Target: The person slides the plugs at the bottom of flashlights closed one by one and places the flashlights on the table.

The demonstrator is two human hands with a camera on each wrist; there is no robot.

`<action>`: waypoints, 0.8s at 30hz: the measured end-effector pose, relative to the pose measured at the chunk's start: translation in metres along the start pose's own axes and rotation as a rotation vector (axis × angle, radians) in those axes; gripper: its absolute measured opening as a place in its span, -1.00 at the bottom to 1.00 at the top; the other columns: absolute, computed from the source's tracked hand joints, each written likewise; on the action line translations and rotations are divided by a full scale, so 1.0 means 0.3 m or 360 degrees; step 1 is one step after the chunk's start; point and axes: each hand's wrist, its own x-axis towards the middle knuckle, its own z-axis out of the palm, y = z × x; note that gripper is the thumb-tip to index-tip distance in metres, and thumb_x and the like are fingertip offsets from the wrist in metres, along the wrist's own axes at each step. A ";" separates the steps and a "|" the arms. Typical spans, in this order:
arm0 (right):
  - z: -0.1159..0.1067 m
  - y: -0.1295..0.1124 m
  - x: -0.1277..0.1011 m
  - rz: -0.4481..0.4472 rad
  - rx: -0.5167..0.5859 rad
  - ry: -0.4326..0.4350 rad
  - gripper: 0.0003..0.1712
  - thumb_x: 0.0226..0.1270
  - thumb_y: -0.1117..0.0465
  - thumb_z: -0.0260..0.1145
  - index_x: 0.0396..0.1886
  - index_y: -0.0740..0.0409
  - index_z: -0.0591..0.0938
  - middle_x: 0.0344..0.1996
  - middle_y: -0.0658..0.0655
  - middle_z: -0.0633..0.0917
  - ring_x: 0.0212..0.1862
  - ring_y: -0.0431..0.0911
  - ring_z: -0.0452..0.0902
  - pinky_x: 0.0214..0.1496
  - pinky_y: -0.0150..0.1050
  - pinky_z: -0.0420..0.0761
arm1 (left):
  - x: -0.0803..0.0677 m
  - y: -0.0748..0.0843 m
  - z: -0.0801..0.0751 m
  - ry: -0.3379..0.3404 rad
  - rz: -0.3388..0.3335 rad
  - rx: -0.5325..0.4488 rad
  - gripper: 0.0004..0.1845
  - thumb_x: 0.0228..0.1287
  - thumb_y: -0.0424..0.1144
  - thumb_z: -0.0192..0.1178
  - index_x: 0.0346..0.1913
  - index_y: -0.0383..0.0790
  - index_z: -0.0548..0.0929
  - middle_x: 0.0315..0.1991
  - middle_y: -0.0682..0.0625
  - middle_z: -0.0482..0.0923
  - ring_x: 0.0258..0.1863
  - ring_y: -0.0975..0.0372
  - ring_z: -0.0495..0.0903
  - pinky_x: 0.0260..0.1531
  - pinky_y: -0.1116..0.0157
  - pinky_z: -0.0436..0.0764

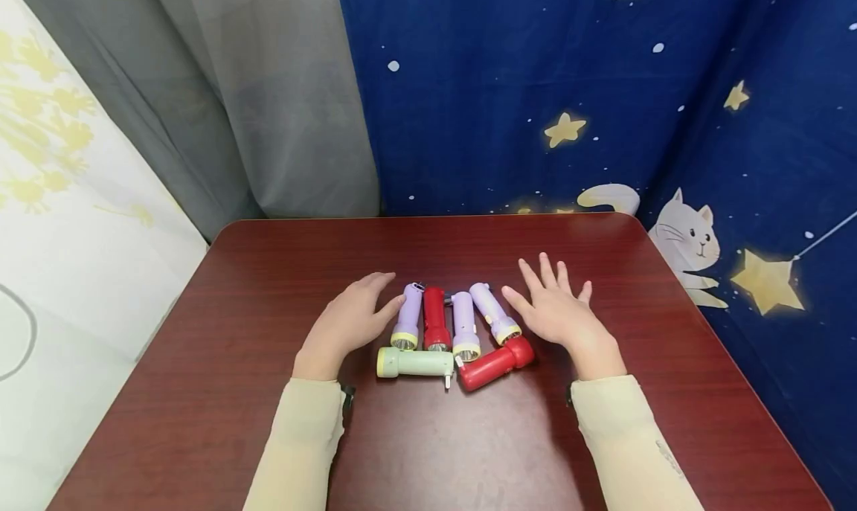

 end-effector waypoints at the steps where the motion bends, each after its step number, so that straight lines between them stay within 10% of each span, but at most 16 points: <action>1: 0.002 -0.013 0.006 -0.0015 0.0001 -0.0004 0.04 0.57 -0.53 -0.18 0.79 -0.10 -0.09 0.76 0.31 -0.28 0.72 0.45 -0.46 0.50 0.69 -0.46 | 0.005 0.009 -0.002 -0.0014 -0.0020 -0.0013 -0.30 0.57 0.12 0.14 0.60 -0.14 0.38 0.57 -0.21 0.40 0.57 -0.10 0.41 0.51 -0.16 0.45; 11: 0.017 -0.128 0.018 -0.0140 -0.0063 -0.0070 -0.02 0.59 -0.44 -0.05 0.78 -0.13 -0.03 0.77 0.29 -0.15 0.73 0.43 -0.24 0.57 0.66 -0.24 | 0.060 0.077 0.053 -0.0159 -0.0259 -0.0012 -0.29 0.42 -0.04 0.36 0.52 -0.27 0.46 0.27 -0.26 0.67 0.08 -0.04 0.69 0.24 -0.11 0.70; 24: 0.055 -0.234 -0.011 -0.0349 -0.0076 -0.0085 -0.07 0.59 -0.42 0.02 0.75 -0.09 0.14 0.75 0.29 0.02 0.74 0.34 -0.06 0.71 0.35 0.09 | 0.096 0.074 0.127 -0.0225 -0.0443 -0.0079 -0.10 0.32 0.10 0.44 0.54 -0.35 0.38 0.26 -0.31 0.63 0.08 -0.08 0.69 0.20 -0.12 0.71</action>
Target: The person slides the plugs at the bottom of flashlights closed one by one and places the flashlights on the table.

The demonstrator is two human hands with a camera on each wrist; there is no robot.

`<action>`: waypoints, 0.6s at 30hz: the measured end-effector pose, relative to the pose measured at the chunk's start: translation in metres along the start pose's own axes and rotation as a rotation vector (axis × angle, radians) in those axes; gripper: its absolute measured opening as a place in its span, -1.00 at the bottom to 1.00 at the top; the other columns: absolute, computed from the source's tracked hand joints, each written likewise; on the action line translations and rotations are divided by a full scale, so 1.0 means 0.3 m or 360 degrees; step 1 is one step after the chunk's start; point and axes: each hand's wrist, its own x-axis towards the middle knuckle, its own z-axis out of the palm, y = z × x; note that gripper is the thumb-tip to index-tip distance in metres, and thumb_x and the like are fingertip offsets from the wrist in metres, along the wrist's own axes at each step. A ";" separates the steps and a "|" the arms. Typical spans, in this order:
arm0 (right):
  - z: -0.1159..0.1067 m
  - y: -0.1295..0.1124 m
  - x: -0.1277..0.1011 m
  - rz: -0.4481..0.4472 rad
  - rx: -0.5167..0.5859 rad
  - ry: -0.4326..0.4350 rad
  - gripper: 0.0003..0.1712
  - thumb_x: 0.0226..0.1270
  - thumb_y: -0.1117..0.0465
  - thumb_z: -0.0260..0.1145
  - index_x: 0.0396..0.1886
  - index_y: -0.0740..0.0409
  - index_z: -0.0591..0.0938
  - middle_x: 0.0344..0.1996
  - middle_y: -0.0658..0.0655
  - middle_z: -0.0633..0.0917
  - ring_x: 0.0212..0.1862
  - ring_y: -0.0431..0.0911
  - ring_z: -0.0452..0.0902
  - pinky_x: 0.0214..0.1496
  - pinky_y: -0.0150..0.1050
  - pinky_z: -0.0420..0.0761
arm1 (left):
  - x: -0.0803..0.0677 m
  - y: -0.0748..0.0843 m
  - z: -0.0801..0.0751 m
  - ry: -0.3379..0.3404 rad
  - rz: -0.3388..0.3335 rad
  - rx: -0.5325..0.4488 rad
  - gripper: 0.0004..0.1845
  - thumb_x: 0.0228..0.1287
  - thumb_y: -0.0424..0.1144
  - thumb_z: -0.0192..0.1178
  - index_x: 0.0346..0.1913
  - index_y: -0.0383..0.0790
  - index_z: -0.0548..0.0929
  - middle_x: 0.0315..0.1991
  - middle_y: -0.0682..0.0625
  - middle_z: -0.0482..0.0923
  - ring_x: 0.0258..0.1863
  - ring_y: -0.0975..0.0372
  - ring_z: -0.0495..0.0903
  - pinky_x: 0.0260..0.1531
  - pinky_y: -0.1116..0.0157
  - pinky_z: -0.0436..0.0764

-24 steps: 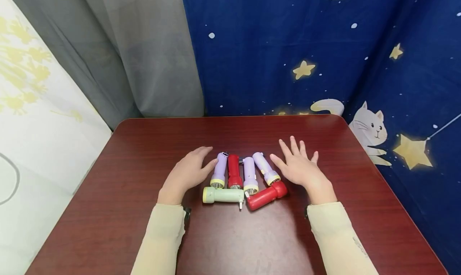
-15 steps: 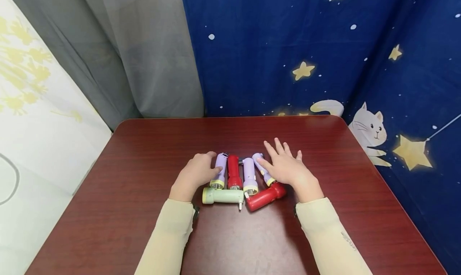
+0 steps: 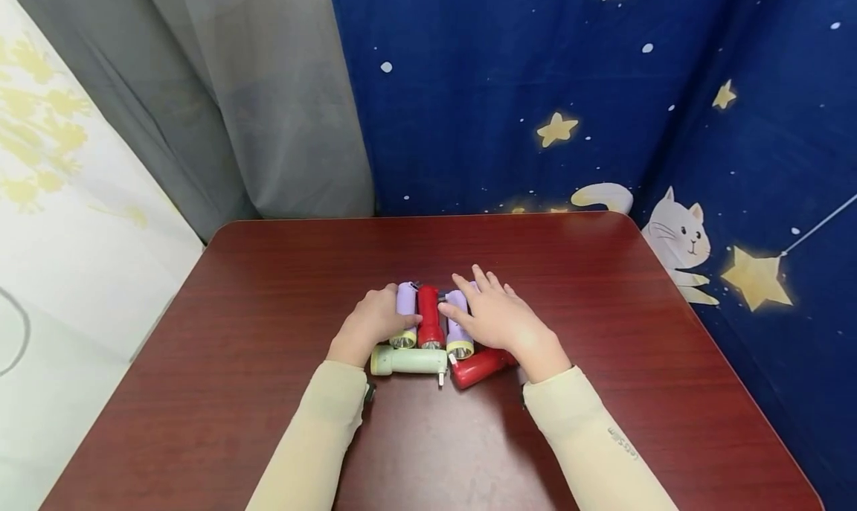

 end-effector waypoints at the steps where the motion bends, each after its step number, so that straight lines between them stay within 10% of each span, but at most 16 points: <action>1: 0.003 -0.003 0.003 -0.0012 -0.0002 0.0003 -0.08 0.59 -0.42 0.02 0.75 -0.09 0.16 0.75 0.29 0.03 0.74 0.33 -0.05 0.71 0.34 0.10 | 0.003 -0.001 0.000 0.0010 0.0002 -0.0024 -0.13 0.32 0.07 0.44 0.53 -0.35 0.40 0.24 -0.30 0.64 0.04 -0.07 0.69 0.18 -0.11 0.72; 9: 0.016 0.002 0.014 -0.0046 0.0024 0.0001 -0.09 0.62 -0.41 -0.02 0.74 -0.05 0.17 0.76 0.29 -0.02 0.75 0.32 -0.11 0.71 0.31 0.11 | -0.006 -0.005 -0.041 0.0241 -0.0043 -0.0125 -0.43 0.30 -0.07 0.39 0.22 -0.40 0.61 -0.01 -0.31 0.73 -0.17 -0.07 0.73 -0.02 -0.04 0.77; 18: 0.005 -0.008 0.019 -0.0072 0.0078 0.0026 -0.04 0.57 -0.33 0.17 0.74 0.00 0.15 0.75 0.32 -0.02 0.75 0.33 -0.09 0.70 0.28 0.16 | -0.062 0.004 -0.116 0.0314 0.0023 -0.0497 -0.29 0.42 -0.09 0.31 0.53 -0.31 0.41 0.19 -0.32 0.68 0.03 -0.06 0.73 0.10 -0.03 0.78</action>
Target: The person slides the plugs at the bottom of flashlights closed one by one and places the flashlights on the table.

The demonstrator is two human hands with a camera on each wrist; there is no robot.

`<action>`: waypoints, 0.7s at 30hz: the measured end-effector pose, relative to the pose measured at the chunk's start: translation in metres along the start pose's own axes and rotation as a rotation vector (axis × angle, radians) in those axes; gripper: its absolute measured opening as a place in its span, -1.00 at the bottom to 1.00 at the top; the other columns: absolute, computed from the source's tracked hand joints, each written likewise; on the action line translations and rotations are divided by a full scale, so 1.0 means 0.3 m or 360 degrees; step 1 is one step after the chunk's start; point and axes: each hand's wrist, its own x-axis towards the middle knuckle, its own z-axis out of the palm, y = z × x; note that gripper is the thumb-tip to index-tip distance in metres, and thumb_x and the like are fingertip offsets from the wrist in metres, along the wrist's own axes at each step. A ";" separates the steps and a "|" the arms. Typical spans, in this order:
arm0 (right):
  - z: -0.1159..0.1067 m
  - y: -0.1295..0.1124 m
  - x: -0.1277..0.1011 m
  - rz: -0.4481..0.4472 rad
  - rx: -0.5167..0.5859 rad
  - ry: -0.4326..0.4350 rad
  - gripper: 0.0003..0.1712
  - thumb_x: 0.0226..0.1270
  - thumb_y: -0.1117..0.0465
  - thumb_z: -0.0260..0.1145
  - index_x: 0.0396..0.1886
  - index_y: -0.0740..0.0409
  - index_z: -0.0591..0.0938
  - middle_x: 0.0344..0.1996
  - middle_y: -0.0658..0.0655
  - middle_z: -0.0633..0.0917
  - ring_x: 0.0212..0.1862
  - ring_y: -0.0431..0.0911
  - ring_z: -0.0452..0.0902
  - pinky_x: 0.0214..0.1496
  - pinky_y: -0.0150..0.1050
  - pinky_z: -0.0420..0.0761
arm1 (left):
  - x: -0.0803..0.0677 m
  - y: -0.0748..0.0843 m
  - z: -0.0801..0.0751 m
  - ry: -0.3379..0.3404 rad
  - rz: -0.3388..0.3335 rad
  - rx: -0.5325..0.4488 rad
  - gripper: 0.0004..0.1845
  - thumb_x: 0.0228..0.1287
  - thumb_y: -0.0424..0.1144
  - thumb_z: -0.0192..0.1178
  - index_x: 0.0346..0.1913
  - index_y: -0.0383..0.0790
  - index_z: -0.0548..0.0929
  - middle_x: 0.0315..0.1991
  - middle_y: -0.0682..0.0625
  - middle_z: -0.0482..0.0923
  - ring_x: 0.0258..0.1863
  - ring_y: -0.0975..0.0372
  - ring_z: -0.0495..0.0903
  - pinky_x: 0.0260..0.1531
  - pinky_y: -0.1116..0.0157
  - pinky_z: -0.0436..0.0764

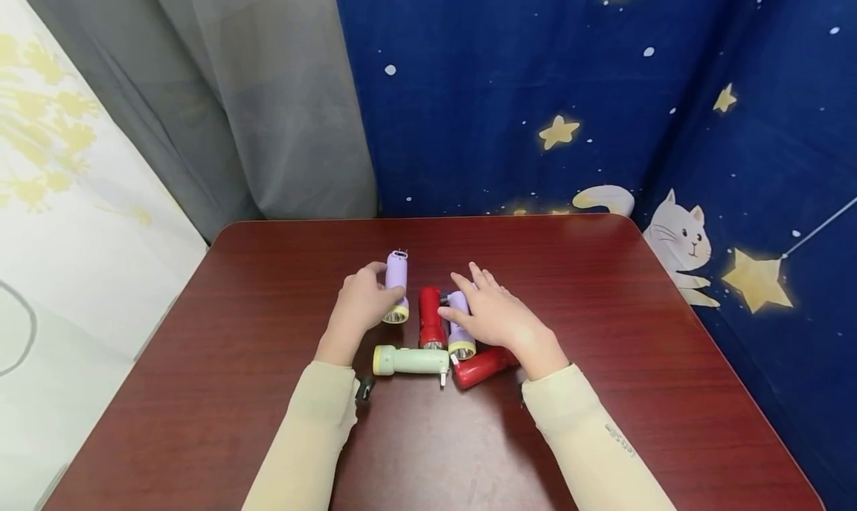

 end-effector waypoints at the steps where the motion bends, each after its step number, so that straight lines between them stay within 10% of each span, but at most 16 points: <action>1: -0.006 -0.004 0.001 -0.0004 0.0021 0.0010 -0.03 0.56 -0.31 0.21 0.74 0.01 0.14 0.75 0.32 -0.01 0.75 0.32 -0.08 0.69 0.27 0.19 | -0.004 0.005 -0.007 -0.0002 0.0023 -0.0048 -0.29 0.42 -0.10 0.31 0.53 -0.29 0.41 0.17 -0.31 0.70 0.02 -0.05 0.74 0.07 -0.01 0.79; 11: -0.073 -0.053 0.017 -0.0070 0.0459 0.0241 -0.17 0.62 -0.03 0.28 0.72 0.07 0.20 0.59 0.26 0.42 0.45 0.21 0.56 0.52 0.19 0.51 | -0.047 0.036 -0.045 -0.0198 0.0179 -0.0867 -0.37 0.48 -0.17 0.32 0.54 -0.10 0.44 0.23 -0.29 0.67 0.06 -0.05 0.73 0.07 0.06 0.81; 21: -0.118 -0.089 0.029 -0.0129 0.1139 0.0332 -0.29 0.63 0.14 0.28 0.65 0.13 0.32 0.47 0.22 0.59 0.42 0.12 0.63 0.37 0.06 0.66 | -0.070 0.072 -0.057 -0.0418 0.0343 -0.1235 -0.40 0.57 -0.26 0.21 0.58 -0.10 0.36 0.34 -0.32 0.59 0.14 0.05 0.72 0.16 -0.01 0.76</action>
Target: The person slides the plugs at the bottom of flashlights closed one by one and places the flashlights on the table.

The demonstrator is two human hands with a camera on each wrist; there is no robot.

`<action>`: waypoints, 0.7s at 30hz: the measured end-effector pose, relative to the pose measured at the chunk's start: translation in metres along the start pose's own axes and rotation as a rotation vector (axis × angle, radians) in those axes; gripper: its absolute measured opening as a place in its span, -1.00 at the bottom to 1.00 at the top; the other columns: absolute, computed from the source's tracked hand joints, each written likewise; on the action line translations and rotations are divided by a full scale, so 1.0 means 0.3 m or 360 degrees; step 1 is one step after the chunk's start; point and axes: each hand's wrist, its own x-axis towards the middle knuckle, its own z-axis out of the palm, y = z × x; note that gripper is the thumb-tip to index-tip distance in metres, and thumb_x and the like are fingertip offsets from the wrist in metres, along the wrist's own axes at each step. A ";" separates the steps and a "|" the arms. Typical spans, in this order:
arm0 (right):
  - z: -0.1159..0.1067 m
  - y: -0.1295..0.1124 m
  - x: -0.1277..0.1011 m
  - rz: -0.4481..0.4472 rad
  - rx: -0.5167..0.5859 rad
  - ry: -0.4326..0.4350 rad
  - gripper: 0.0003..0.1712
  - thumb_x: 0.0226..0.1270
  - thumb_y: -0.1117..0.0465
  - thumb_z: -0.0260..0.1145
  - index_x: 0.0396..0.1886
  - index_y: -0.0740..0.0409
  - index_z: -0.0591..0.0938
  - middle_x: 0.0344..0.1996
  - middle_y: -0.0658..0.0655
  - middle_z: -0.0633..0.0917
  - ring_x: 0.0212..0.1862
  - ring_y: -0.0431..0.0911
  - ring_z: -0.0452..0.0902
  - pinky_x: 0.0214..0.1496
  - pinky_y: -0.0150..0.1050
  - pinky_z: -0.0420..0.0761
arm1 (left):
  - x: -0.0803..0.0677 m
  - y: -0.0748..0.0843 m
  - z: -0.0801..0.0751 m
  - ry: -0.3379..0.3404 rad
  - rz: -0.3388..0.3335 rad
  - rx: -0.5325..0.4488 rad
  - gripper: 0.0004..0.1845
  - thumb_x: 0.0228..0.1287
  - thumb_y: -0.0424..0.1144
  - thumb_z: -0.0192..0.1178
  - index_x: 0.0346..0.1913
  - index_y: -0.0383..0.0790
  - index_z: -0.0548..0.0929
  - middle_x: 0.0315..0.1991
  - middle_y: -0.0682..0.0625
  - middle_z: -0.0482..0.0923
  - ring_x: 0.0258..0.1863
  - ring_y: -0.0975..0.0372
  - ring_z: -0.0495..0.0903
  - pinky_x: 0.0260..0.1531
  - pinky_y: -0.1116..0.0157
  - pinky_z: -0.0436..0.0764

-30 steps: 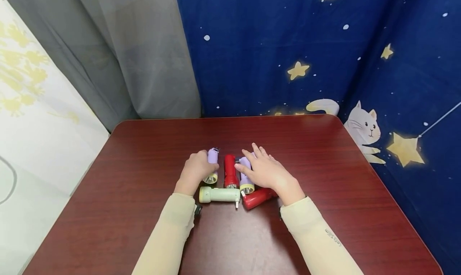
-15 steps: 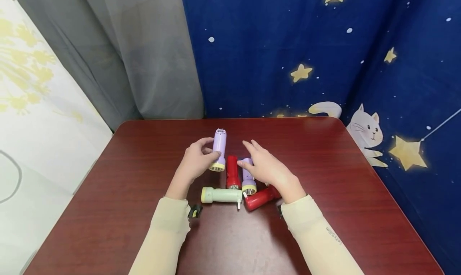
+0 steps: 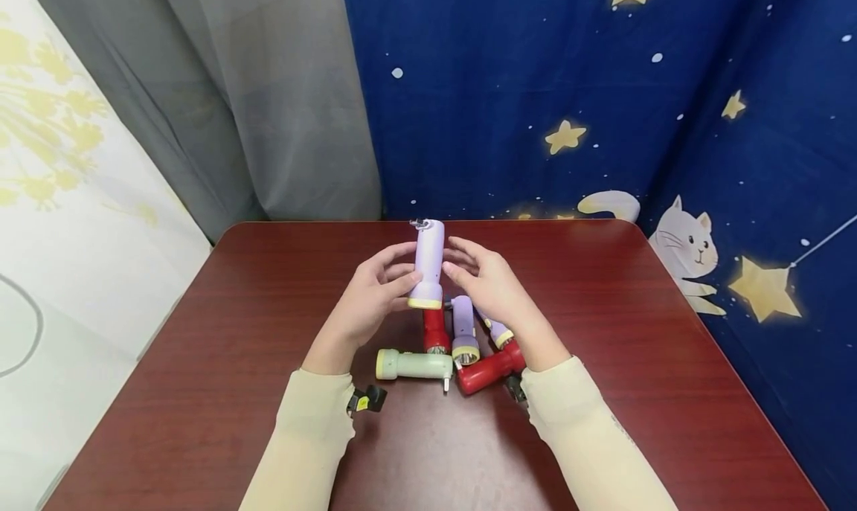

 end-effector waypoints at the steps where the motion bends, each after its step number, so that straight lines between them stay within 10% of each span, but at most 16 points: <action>1: -0.003 -0.001 0.003 0.0008 0.0067 -0.0003 -0.29 0.62 0.15 0.29 0.65 0.12 0.32 0.47 0.20 0.59 0.40 0.11 0.64 0.35 0.04 0.67 | 0.001 0.001 0.001 -0.0039 0.0003 -0.0018 -0.39 0.58 -0.27 0.20 0.59 -0.12 0.34 0.35 -0.33 0.57 0.15 0.05 0.72 0.17 -0.02 0.75; 10: -0.006 0.007 0.004 0.0020 0.0474 0.0002 -0.24 0.53 0.30 0.36 0.64 0.15 0.33 0.42 0.28 0.61 0.34 0.17 0.68 0.29 0.07 0.70 | 0.010 -0.001 0.030 -0.0205 -0.0061 0.0114 -0.40 0.68 -0.22 0.03 0.65 -0.22 0.24 0.42 -0.34 0.52 0.24 -0.05 0.68 0.22 -0.05 0.72; 21: 0.013 -0.007 -0.015 -0.0105 0.0289 0.0129 -0.20 0.34 0.36 0.51 0.55 0.06 0.46 0.21 0.29 0.65 0.16 0.15 0.78 0.08 -0.07 0.82 | 0.016 0.032 0.078 -0.0023 0.0042 0.0913 -0.38 0.64 0.14 0.08 0.52 -0.18 0.50 0.19 -0.16 0.73 0.05 0.06 0.76 0.15 0.03 0.76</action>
